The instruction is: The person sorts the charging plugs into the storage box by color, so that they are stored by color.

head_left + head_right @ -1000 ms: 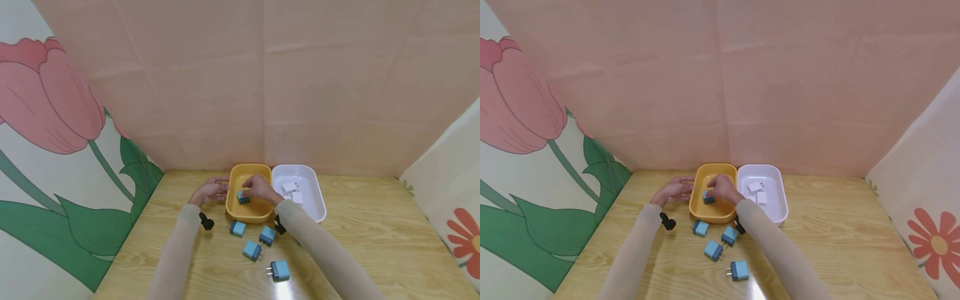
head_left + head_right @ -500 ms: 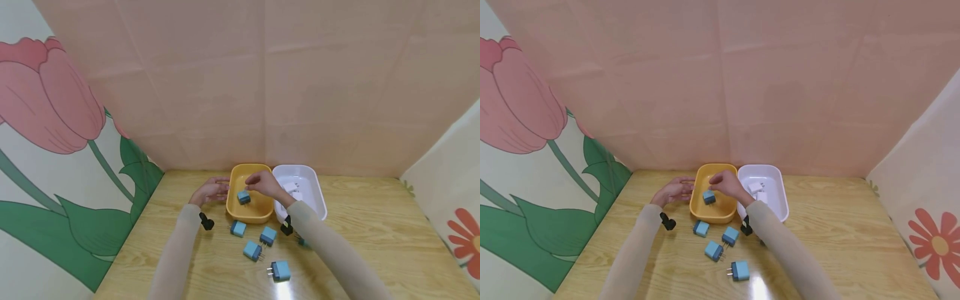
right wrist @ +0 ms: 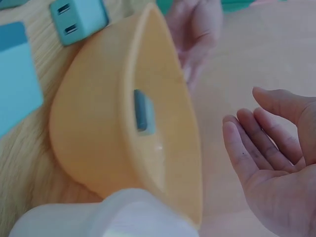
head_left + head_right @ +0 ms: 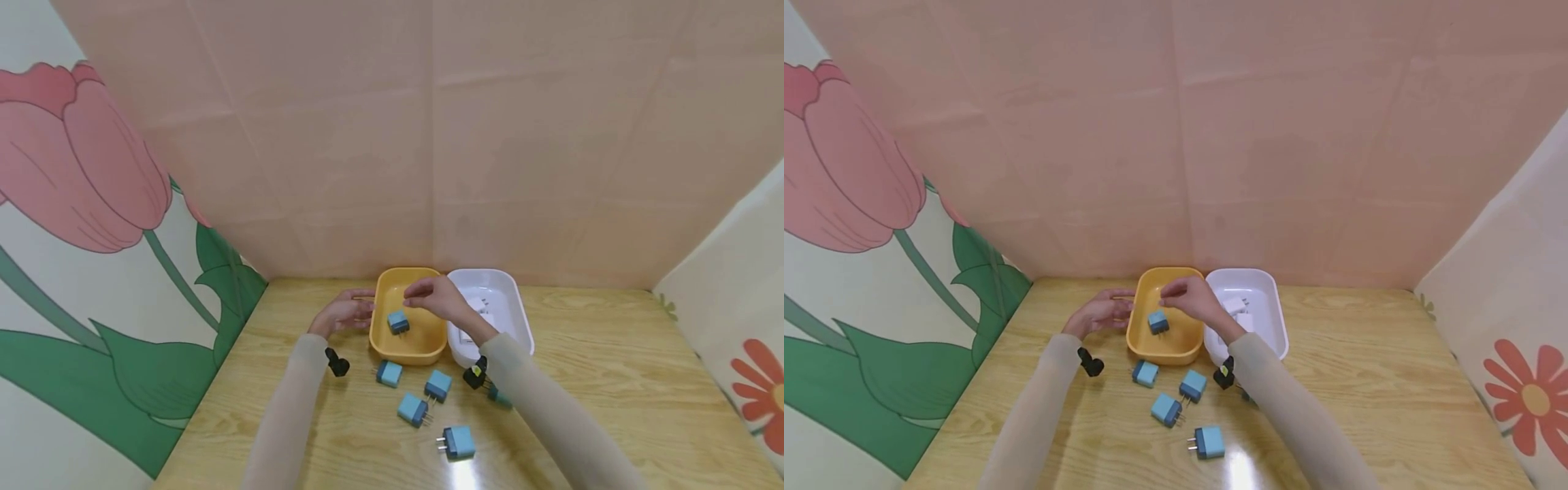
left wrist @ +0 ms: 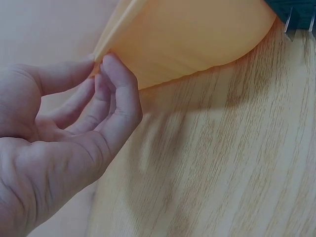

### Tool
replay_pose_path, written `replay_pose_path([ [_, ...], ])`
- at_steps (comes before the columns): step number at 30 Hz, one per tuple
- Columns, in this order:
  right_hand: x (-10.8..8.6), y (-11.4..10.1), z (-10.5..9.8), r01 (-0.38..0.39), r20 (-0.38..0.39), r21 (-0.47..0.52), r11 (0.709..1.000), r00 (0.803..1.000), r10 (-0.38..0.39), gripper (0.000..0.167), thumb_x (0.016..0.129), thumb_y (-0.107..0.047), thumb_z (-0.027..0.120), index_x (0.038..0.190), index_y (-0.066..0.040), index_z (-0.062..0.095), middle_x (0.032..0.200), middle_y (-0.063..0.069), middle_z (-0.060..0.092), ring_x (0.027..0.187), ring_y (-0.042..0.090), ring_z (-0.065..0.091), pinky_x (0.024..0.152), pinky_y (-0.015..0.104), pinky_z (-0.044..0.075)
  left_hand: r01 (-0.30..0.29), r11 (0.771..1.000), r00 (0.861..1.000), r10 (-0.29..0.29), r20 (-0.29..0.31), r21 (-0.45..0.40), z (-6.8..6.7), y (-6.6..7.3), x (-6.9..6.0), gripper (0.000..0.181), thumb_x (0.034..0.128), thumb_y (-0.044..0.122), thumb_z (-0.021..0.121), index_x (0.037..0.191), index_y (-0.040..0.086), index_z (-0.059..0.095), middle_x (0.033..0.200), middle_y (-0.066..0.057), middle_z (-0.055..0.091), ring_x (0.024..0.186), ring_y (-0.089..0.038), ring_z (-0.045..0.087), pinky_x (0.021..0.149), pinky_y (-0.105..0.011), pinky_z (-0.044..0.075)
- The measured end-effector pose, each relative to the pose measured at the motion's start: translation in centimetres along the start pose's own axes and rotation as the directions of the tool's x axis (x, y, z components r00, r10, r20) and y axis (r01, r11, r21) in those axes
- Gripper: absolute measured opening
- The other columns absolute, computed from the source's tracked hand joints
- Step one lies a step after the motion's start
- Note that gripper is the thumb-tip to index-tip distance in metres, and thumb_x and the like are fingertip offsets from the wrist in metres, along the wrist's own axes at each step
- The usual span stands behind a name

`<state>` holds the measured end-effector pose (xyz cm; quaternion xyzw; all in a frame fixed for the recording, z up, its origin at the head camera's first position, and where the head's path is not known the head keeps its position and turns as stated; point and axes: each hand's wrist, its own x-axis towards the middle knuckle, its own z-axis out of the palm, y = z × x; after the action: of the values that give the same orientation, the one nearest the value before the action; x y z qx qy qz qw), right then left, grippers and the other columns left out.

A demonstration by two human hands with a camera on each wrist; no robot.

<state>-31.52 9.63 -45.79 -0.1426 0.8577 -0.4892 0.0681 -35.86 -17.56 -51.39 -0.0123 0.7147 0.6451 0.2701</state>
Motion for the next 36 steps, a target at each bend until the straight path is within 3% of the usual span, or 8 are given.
replay_pose_path([
  [7, -0.9, -0.5, -0.8, 0.048, 0.017, 0.052, 0.997, 0.999, -0.049, 0.025, 0.092, -0.023, 0.082, 0.113, -0.008, 0.079, 0.108, 0.008, 0.081, 0.096, 0.016, 0.076, 0.088, 0.034, 0.062, -0.01, 1.0, 1.0, 0.01, -0.01, -0.006, -0.2, 0.0, -0.2, 0.049, 0.1028, 0.007, 0.064, 0.151, 0.012, 0.055, 0.124, -0.015, 0.074, 0.101, -0.018, 0.071, 0.084, -0.033, 0.062],
  [20, -4.6, -1.6, -2.1, -0.005, 0.078, 0.168, 0.986, 0.997, -0.009, 0.029, 0.091, -0.025, 0.084, 0.116, -0.01, 0.078, 0.111, 0.006, 0.08, 0.1, 0.015, 0.076, 0.095, 0.034, 0.061, -0.001, 0.999, 1.0, 0.001, -0.001, -0.041, -0.1, -0.1, 0.2, 0.049, 0.1018, 0.002, 0.062, 0.15, 0.01, 0.054, 0.128, -0.02, 0.072, 0.104, -0.021, 0.071, 0.079, -0.032, 0.062],
  [25, -6.1, -1.5, -2.4, -0.028, 0.107, 0.188, 0.982, 0.994, 0.008, 0.031, 0.091, -0.026, 0.084, 0.117, -0.01, 0.077, 0.114, 0.005, 0.08, 0.102, 0.014, 0.075, 0.095, 0.031, 0.061, -0.009, 0.999, 1.0, 0.009, 0.011, -0.036, 0.0, 0.0, 0.0, 0.049, 0.103, 0.003, 0.06, 0.151, 0.009, 0.052, 0.126, -0.018, 0.072, 0.104, -0.021, 0.07, 0.084, -0.034, 0.061],
  [30, -7.6, -1.0, -2.7, -0.001, 0.134, 0.19, 0.982, 0.991, -0.024, 0.029, 0.092, -0.021, 0.083, 0.117, -0.007, 0.076, 0.113, 0.008, 0.08, 0.1, 0.015, 0.076, 0.089, 0.025, 0.061, -0.003, 0.999, 1.0, 0.004, 0.015, -0.038, 0.4, 0.0, -0.3, 0.05, 0.1037, 0.005, 0.061, 0.153, 0.01, 0.051, 0.129, -0.017, 0.071, 0.107, -0.021, 0.069, 0.09, -0.036, 0.06],
  [36, -9.4, -0.3, -3.0, 0.046, 0.173, 0.188, 0.981, 0.982, -0.079, 0.026, 0.093, -0.015, 0.08, 0.115, -0.002, 0.076, 0.11, 0.013, 0.08, 0.096, 0.013, 0.076, 0.084, 0.022, 0.062, 0.007, 0.999, 1.0, -0.007, 0.006, -0.048, 0.6, 0.0, -0.3, 0.051, 0.103, 0.003, 0.061, 0.153, 0.009, 0.051, 0.132, -0.02, 0.07, 0.106, -0.021, 0.069, 0.085, -0.033, 0.06],
])
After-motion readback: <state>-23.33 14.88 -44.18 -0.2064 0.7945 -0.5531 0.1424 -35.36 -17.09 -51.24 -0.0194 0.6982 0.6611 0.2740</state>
